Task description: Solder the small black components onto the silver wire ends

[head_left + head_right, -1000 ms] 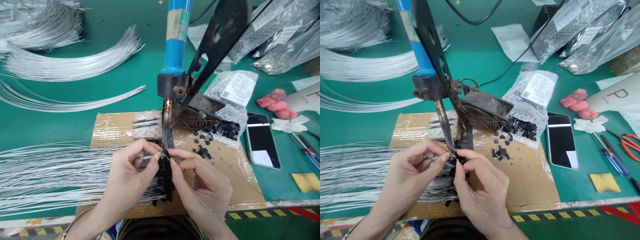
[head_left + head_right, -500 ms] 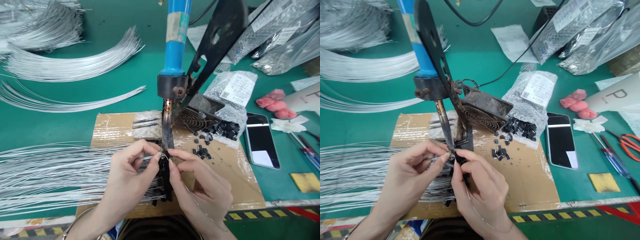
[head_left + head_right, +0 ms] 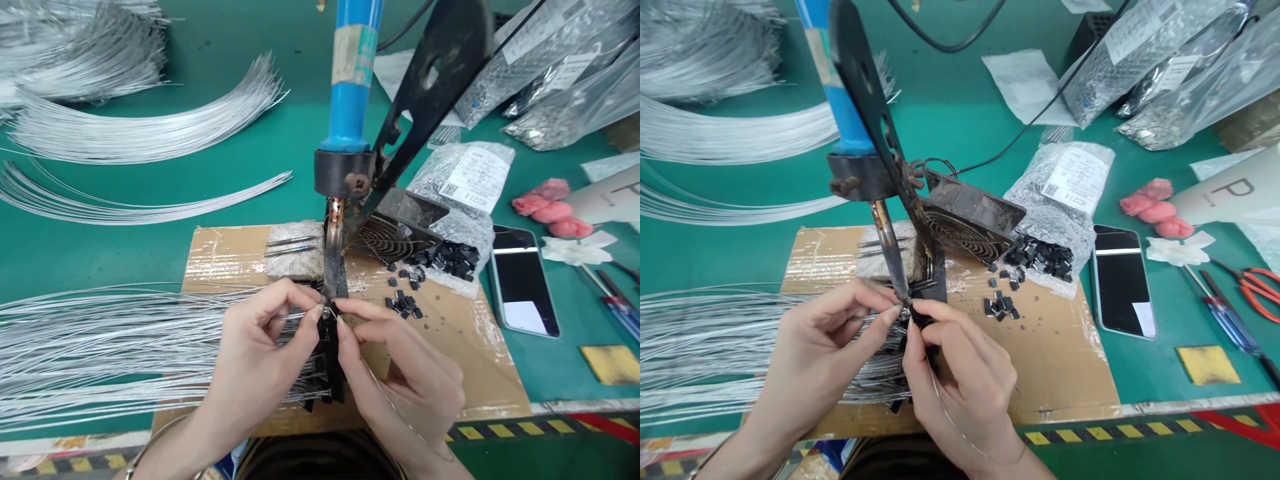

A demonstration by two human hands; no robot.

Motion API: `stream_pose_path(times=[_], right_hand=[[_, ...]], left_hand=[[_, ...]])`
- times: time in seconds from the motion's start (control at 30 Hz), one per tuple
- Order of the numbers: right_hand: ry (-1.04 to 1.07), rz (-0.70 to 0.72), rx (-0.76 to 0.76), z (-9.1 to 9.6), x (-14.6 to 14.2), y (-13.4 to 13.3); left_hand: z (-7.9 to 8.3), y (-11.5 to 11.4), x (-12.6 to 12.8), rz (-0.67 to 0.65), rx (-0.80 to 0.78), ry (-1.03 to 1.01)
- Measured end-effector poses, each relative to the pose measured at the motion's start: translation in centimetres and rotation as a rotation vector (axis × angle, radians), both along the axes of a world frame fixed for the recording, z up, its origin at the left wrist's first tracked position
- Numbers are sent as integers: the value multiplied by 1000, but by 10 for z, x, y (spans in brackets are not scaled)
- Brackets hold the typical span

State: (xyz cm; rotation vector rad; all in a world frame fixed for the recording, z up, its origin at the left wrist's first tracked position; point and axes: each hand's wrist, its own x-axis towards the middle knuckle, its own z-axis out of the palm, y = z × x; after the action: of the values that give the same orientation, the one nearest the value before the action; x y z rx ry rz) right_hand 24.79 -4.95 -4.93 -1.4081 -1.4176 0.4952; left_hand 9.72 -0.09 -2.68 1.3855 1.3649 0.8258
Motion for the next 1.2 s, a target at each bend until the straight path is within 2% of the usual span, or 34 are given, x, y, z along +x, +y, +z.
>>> stream_pose_path(times=[1.2], right_hand=[[-17,3,41,3,0,2]], left_hand=[[3,3,3,41,-5,-35]])
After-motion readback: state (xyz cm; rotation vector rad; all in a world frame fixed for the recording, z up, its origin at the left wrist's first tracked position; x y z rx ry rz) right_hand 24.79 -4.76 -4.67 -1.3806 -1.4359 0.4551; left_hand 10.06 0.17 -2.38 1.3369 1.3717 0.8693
